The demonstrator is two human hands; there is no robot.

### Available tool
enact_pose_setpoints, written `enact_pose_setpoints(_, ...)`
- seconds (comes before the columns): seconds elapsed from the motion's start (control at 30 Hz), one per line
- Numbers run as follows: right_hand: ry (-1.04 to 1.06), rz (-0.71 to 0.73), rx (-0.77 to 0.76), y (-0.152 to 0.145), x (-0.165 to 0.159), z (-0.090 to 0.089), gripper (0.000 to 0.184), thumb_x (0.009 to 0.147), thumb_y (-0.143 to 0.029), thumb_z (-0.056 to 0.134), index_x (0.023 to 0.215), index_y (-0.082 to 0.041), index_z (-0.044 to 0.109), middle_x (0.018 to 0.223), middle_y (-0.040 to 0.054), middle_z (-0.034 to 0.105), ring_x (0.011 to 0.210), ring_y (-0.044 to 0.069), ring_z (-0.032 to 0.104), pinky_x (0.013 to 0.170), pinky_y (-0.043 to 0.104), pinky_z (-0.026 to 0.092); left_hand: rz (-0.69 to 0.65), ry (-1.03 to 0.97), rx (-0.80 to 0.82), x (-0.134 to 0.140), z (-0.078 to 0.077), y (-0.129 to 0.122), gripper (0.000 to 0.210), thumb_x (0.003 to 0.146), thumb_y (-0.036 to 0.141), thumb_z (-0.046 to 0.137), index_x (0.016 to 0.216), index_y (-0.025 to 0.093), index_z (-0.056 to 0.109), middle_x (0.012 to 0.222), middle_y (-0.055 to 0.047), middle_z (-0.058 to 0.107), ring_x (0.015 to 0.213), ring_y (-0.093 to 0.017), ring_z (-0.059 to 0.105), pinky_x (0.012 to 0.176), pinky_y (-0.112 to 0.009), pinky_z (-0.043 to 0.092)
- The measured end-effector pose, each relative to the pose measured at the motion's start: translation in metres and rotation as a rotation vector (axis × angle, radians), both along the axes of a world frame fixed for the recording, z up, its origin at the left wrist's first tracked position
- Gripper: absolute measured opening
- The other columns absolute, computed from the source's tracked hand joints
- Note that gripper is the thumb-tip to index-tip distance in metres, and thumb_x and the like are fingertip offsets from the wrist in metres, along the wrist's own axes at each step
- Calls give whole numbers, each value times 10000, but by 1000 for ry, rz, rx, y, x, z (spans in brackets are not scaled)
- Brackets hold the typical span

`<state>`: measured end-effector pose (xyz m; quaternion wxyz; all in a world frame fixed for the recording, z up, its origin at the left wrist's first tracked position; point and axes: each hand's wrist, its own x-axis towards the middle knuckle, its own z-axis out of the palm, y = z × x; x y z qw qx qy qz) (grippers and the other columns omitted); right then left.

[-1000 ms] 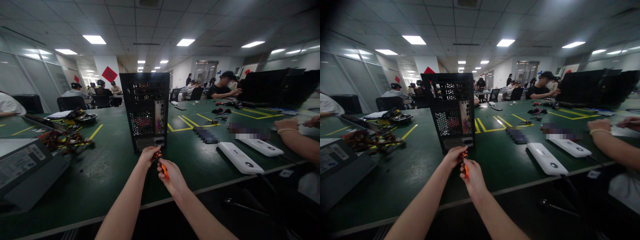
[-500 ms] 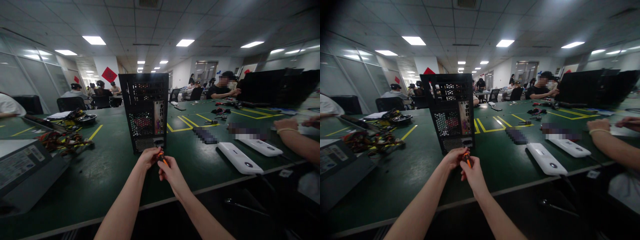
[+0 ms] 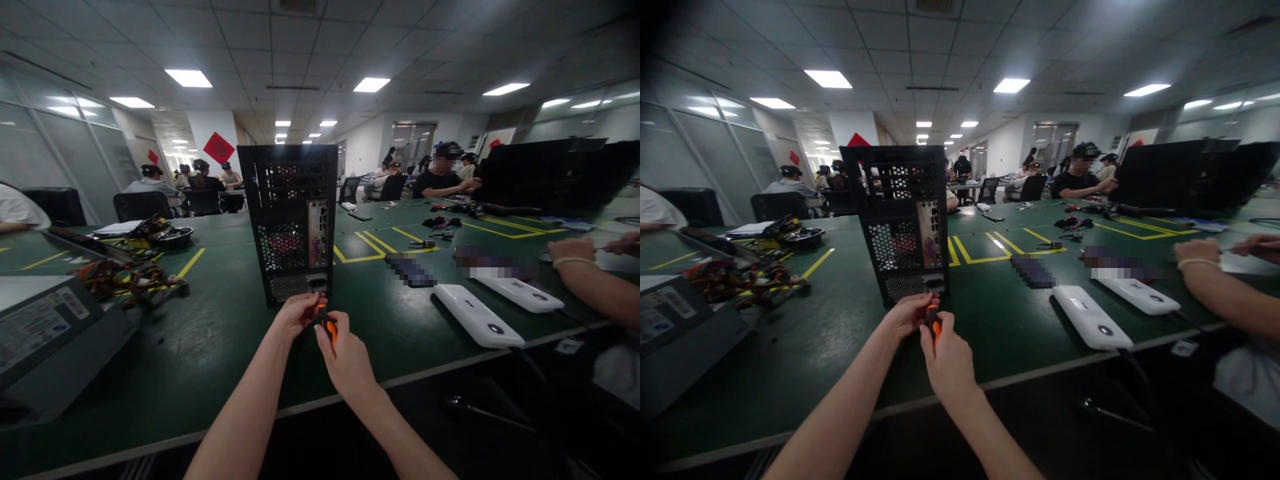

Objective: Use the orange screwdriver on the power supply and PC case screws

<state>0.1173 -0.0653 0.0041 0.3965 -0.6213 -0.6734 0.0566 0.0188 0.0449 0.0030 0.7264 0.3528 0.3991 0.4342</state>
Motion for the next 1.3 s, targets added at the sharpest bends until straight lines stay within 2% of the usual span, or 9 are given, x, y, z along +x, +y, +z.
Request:
enact_pose_setpoints(0.1, -177, -15, 92, 2, -1, -3, 315, 808, -262, 416, 1095, -138, 378, 899, 104, 571, 723, 198, 594, 572, 279, 433, 21, 8, -24, 2, 2, 0, 57, 680, 127, 608, 714, 83, 616, 630, -46, 625, 519, -71, 555, 458, -156, 394)
enact_pose_setpoints(0.2, -309, -43, 140, 7, -4, -1, 199, 810, -168, 375, 987, -150, 463, 849, 89, 562, 741, 192, 579, 581, 268, 426, 27, 20, -31, 3, 4, 1, 66, 668, 145, 623, 666, 83, 599, 580, -29, 606, 467, -59, 526, 432, -156, 377)
enact_pose_setpoints(0.33, -208, -95, 88, 10, -5, 6, 155, 839, -197, 327, 884, -156, 470, 757, 47, 579, 611, 154, 581, 500, 228, 376, 9, 10, -6, 3, 2, 1, 118, 644, 187, 652, 647, 90, 585, 568, -19, 597, 463, -56, 519, 420, -154, 365)
enact_pose_setpoints(0.47, -101, -105, 43, 8, -3, 8, 167, 855, -218, 291, 869, -166, 449, 700, 17, 587, 551, 142, 580, 485, 227, 352, -47, -32, -8, 1, 0, 0, 157, 670, 203, 632, 790, 103, 614, 719, -47, 640, 578, -82, 575, 481, -166, 410)
enact_pose_setpoints(0.6, -154, -39, 65, 3, -5, 1, 205, 810, -262, 394, 978, -156, 441, 867, 71, 571, 674, 171, 592, 520, 244, 406, -9, -21, -20, 1, 2, -1, 85, 679, 129, 611, 749, 81, 616, 654, -43, 627, 546, -71, 561, 469, -156, 397)
enact_pose_setpoints(0.7, -296, -5, 117, 3, -8, -6, 300, 773, -143, 416, 1073, -155, 424, 1043, 132, 503, 814, 194, 577, 597, 268, 452, 18, -7, -32, 2, 3, 0, 69, 668, 132, 624, 711, 79, 612, 625, -45, 622, 528, -76, 554, 482, -167, 406)
enact_pose_setpoints(0.8, -332, -9, 151, 6, -9, -9, 293, 799, -88, 352, 1074, -151, 434, 997, 125, 526, 812, 181, 581, 618, 265, 462, 26, 5, -33, 2, 2, 2, 98, 646, 157, 649, 687, 80, 605, 604, -39, 614, 492, -69, 536, 452, -165, 388)
enact_pose_setpoints(1.07, -78, -51, 82, 8, -4, 6, 180, 839, -192, 340, 962, -159, 467, 854, 60, 605, 690, 164, 615, 564, 252, 452, -22, -36, 7, 0, -3, 2, 166, 659, 206, 641, 786, 100, 621, 710, -44, 634, 565, -77, 562, 472, -162, 399)
enact_pose_setpoints(1.3, -184, 51, 204, 2, -1, -6, 319, 806, -140, 358, 1120, -160, 415, 1138, 133, 465, 933, 197, 563, 706, 305, 486, 18, -17, -6, 3, -3, 5, 105, 640, 167, 655, 671, 86, 597, 604, -38, 612, 492, -68, 533, 453, -164, 377)
